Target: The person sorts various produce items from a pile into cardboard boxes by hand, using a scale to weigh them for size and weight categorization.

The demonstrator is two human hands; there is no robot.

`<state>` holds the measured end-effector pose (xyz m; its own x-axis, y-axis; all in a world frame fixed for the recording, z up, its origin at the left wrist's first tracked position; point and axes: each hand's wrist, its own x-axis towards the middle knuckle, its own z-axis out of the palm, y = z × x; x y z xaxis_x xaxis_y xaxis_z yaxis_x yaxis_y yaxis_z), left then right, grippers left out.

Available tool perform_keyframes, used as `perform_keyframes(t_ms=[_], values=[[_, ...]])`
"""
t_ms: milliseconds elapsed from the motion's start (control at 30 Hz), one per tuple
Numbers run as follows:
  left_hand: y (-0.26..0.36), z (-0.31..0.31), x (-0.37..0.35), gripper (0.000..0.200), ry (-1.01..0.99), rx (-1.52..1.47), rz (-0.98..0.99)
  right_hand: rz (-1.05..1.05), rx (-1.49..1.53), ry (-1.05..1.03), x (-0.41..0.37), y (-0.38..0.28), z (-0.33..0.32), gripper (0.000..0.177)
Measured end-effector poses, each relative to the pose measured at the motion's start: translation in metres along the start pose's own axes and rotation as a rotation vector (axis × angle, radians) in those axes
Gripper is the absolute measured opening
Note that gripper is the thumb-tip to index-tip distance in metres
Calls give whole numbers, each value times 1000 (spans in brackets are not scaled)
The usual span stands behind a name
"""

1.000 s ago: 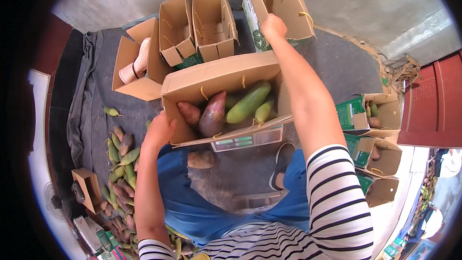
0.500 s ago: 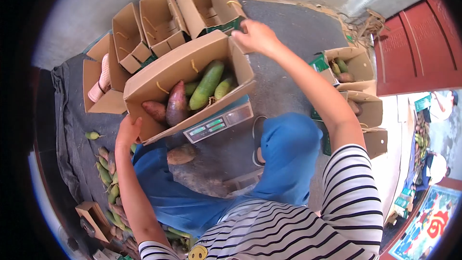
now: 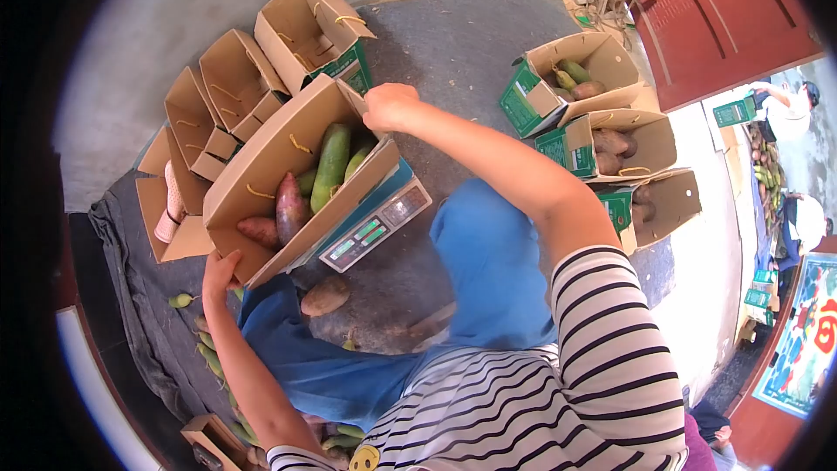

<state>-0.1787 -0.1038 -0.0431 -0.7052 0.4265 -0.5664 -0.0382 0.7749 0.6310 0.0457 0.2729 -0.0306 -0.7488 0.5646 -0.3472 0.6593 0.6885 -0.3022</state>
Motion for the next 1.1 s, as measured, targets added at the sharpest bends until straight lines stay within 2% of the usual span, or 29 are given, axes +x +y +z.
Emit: perform_keyframes(t_ms=[400,500,700,767,800,867,933,1000,1033,1067,1100], values=[[-8,1,6,19,33,-9,80,-3,5,-12,2,1,0,33],[-3,-3,5,20,0,88,109,-24,4,-6,-2,-1,-3,33],[6,0,-3,19,6,81,63,-103,-4,1,1,4,-6,49],[8,0,-5,20,47,117,65,-5,-51,-53,-1,7,-25,58],[10,2,-5,20,57,137,69,55,-71,-87,-20,-2,-49,58],[4,-1,3,20,26,145,61,-148,135,445,-57,11,-59,49],[5,1,0,19,10,112,67,-237,150,839,-101,27,-81,35],[7,3,-2,18,23,90,72,-230,146,1190,-156,47,-110,20],[6,3,-2,17,30,81,76,-266,-101,1404,-180,72,-126,19],[5,3,-2,17,31,69,106,-105,-297,1474,-211,87,-138,21],[4,2,-1,18,27,89,97,15,-323,1544,-237,107,-145,23]])
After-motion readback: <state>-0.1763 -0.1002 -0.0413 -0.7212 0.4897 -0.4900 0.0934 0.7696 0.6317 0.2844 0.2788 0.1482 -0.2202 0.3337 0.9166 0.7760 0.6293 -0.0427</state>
